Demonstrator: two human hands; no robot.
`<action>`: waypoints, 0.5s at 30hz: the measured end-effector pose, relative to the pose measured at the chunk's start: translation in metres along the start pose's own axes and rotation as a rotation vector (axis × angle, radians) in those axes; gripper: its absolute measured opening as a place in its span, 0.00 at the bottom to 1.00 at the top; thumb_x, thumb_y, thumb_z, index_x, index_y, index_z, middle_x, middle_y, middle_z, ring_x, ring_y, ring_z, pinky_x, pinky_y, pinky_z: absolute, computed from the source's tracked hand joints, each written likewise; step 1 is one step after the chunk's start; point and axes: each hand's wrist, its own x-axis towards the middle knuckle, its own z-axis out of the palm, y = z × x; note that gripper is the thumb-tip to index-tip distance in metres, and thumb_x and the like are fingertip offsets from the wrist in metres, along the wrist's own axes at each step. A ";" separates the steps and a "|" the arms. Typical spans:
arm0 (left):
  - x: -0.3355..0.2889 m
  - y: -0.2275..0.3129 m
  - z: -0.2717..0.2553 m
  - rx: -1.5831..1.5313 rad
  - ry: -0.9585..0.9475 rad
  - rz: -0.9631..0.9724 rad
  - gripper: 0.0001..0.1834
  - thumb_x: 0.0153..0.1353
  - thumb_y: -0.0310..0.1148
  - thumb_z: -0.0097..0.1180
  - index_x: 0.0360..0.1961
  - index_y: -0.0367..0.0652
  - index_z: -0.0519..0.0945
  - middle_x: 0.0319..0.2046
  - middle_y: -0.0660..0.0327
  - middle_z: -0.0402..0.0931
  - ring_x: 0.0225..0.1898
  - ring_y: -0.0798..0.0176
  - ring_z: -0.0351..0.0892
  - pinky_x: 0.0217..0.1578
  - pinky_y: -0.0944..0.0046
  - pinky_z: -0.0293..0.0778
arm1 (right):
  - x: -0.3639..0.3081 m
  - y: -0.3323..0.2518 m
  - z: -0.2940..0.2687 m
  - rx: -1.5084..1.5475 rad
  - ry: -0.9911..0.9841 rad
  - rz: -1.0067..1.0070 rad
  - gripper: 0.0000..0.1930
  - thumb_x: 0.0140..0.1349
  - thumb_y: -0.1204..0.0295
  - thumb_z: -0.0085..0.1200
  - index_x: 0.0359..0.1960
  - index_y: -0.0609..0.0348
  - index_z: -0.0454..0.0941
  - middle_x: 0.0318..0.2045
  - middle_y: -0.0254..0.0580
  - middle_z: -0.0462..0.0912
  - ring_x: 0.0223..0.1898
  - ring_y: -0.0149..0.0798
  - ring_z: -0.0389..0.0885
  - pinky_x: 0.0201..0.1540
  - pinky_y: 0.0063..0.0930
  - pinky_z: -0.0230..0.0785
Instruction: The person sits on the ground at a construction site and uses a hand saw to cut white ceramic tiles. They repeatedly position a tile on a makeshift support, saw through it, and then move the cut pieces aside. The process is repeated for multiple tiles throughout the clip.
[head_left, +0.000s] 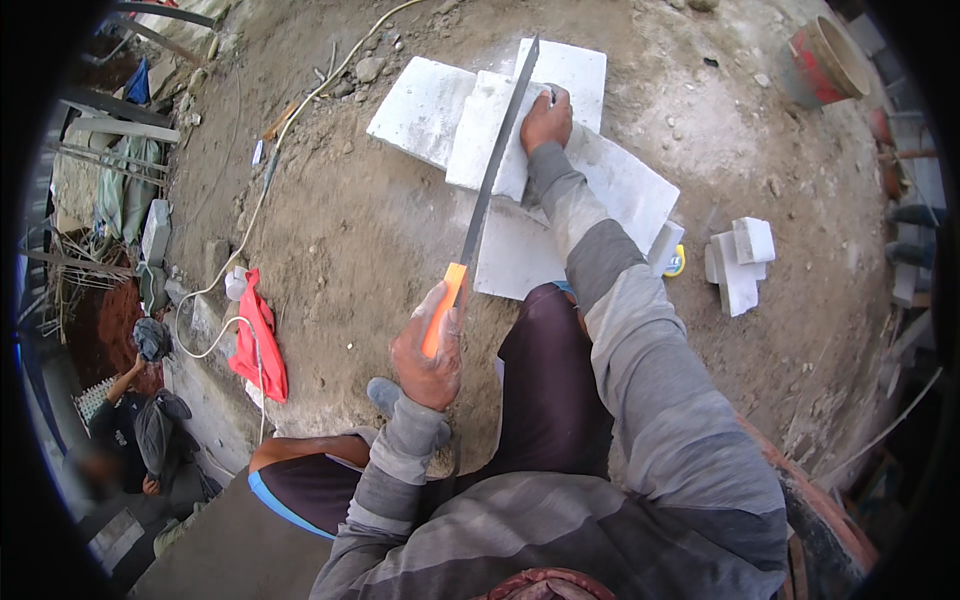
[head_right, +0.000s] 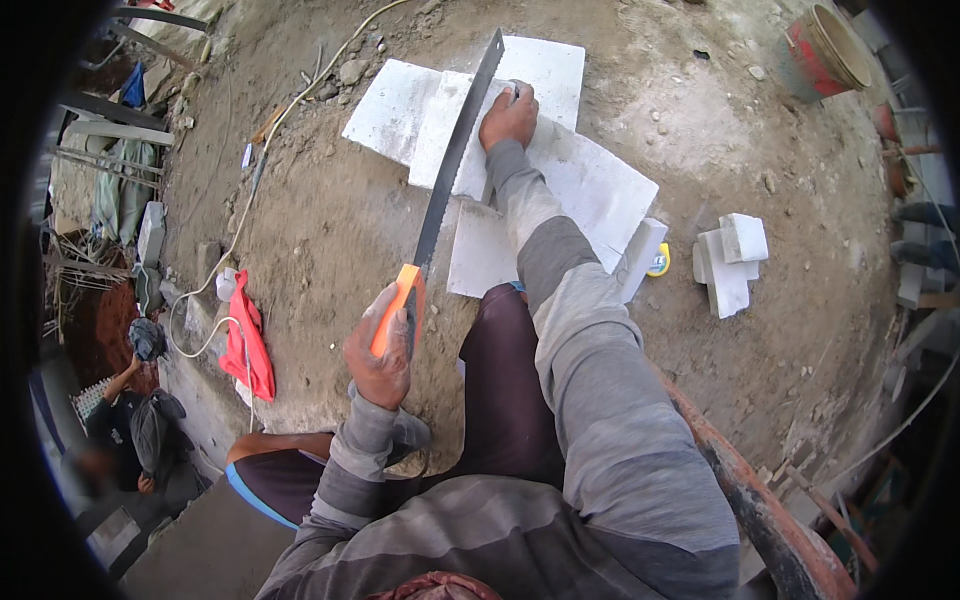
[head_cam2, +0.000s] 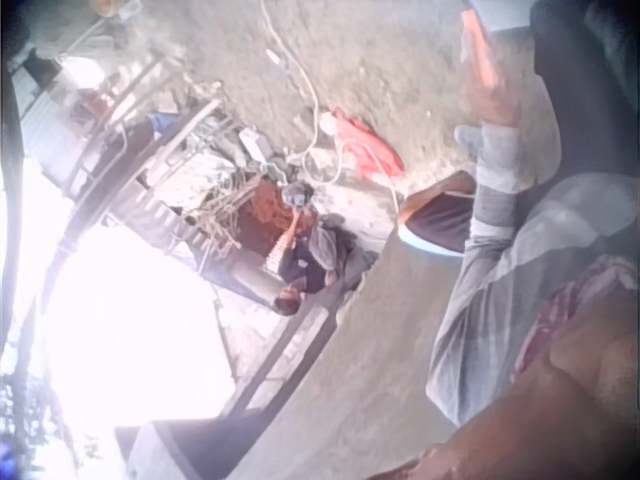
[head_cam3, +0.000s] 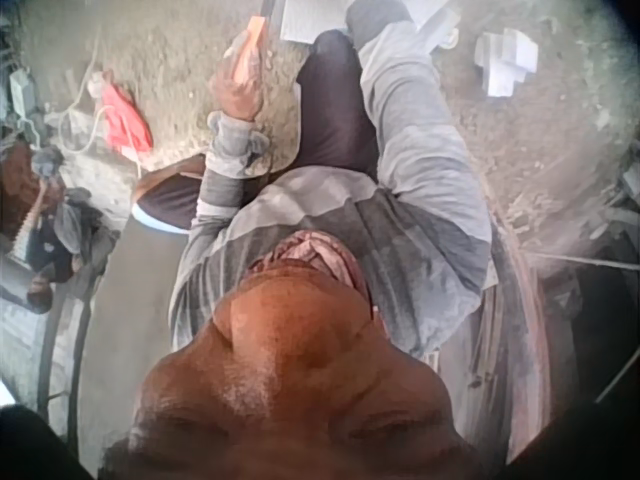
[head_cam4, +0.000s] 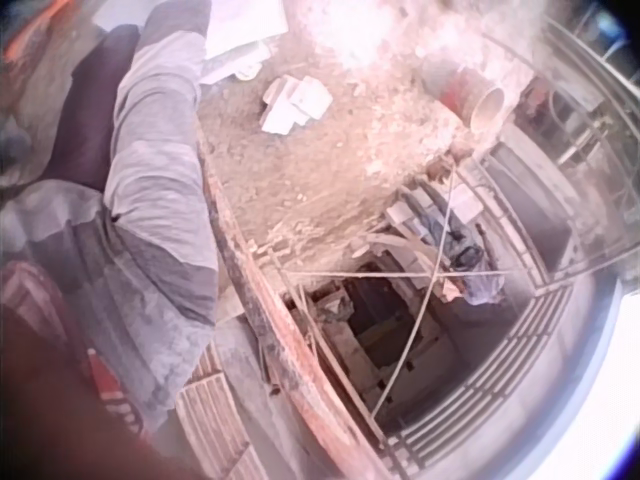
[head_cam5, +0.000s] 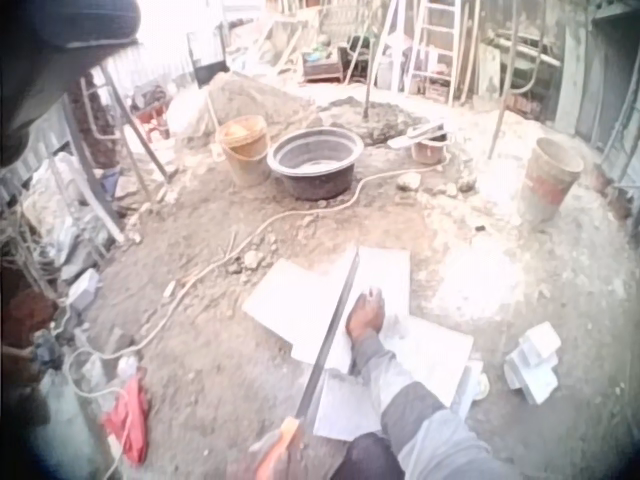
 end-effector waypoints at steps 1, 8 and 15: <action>-0.004 -0.002 0.001 0.003 -0.003 0.002 0.18 0.69 0.28 0.57 0.57 0.31 0.79 0.47 0.43 0.84 0.44 0.53 0.87 0.44 0.60 0.80 | 0.000 0.001 0.000 -0.006 -0.003 -0.001 0.17 0.71 0.64 0.48 0.57 0.58 0.73 0.51 0.57 0.77 0.54 0.57 0.76 0.57 0.45 0.69; -0.012 0.010 0.004 -0.010 0.006 -0.043 0.17 0.70 0.28 0.56 0.56 0.30 0.80 0.48 0.43 0.83 0.48 0.52 0.86 0.50 0.60 0.77 | -0.001 -0.002 0.000 0.008 0.002 0.022 0.17 0.71 0.64 0.48 0.57 0.57 0.72 0.51 0.56 0.77 0.53 0.56 0.77 0.57 0.45 0.69; -0.039 -0.007 -0.006 0.050 0.005 0.013 0.18 0.67 0.26 0.59 0.57 0.31 0.79 0.47 0.42 0.84 0.44 0.52 0.88 0.43 0.62 0.81 | -0.001 -0.003 -0.003 -0.016 -0.028 0.040 0.17 0.71 0.64 0.48 0.57 0.57 0.72 0.52 0.56 0.77 0.54 0.56 0.77 0.57 0.45 0.70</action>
